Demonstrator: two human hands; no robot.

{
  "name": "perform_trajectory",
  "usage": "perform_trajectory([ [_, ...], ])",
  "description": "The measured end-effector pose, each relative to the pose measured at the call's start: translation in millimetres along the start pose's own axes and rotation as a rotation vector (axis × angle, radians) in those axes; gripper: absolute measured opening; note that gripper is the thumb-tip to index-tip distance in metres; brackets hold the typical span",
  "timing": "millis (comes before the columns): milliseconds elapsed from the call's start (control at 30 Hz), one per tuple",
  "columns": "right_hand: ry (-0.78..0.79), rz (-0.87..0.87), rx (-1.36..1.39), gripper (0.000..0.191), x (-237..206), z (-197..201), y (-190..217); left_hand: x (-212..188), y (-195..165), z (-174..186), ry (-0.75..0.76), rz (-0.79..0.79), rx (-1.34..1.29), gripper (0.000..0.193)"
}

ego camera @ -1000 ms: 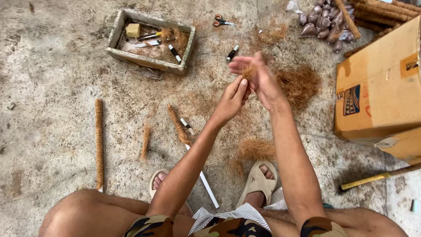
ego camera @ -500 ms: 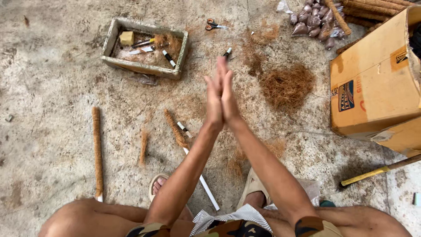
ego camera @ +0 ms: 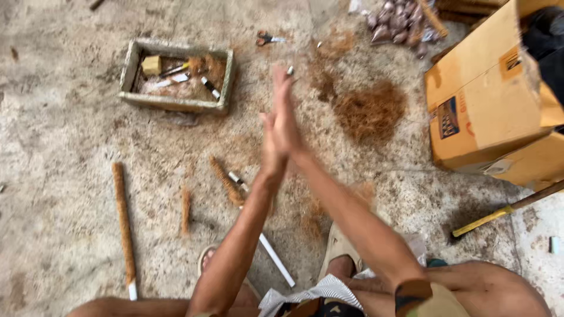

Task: The person sits on the floor and assembles a broom by gathering coconut fiber, wrapping it around a white plastic handle, and securing it with a small plastic cap. The person handles multiple broom handles and fiber bundles during the process.

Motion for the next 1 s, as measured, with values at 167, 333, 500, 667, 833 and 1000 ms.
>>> perform_trajectory([
  [167,-0.052,-0.021,0.049,0.080,4,1,-11,-3,15,7,-0.110,0.163,-0.194,0.086],
  [333,0.044,0.055,-0.085,0.083,-18,-10,21,-5,1,-4,-0.035,0.092,-0.081,0.087],
  [500,-0.122,-0.065,0.135,0.074,21,20,12,-5,-7,-6,-0.042,0.116,-0.077,0.088],
  [667,-0.111,0.069,-0.095,0.075,-9,-1,32,-2,-29,-11,0.093,-0.059,-0.166,0.087],
  [833,-0.250,-0.212,-0.152,0.087,47,44,-27,-3,-15,-9,0.077,-0.011,0.081,0.077],
  [1000,-0.001,-0.196,0.200,0.090,45,38,-41,6,-17,11,-0.172,-0.120,0.172,0.040],
])
Point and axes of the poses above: each hand's wrist, its own x-axis towards the middle knuckle, its own z-axis out of the back of the hand, y = z × x, the point moved 8 cm from there along x, towards the middle knuckle, and after that the axes turned 12 degrees about -x, right-handed, at the moved point
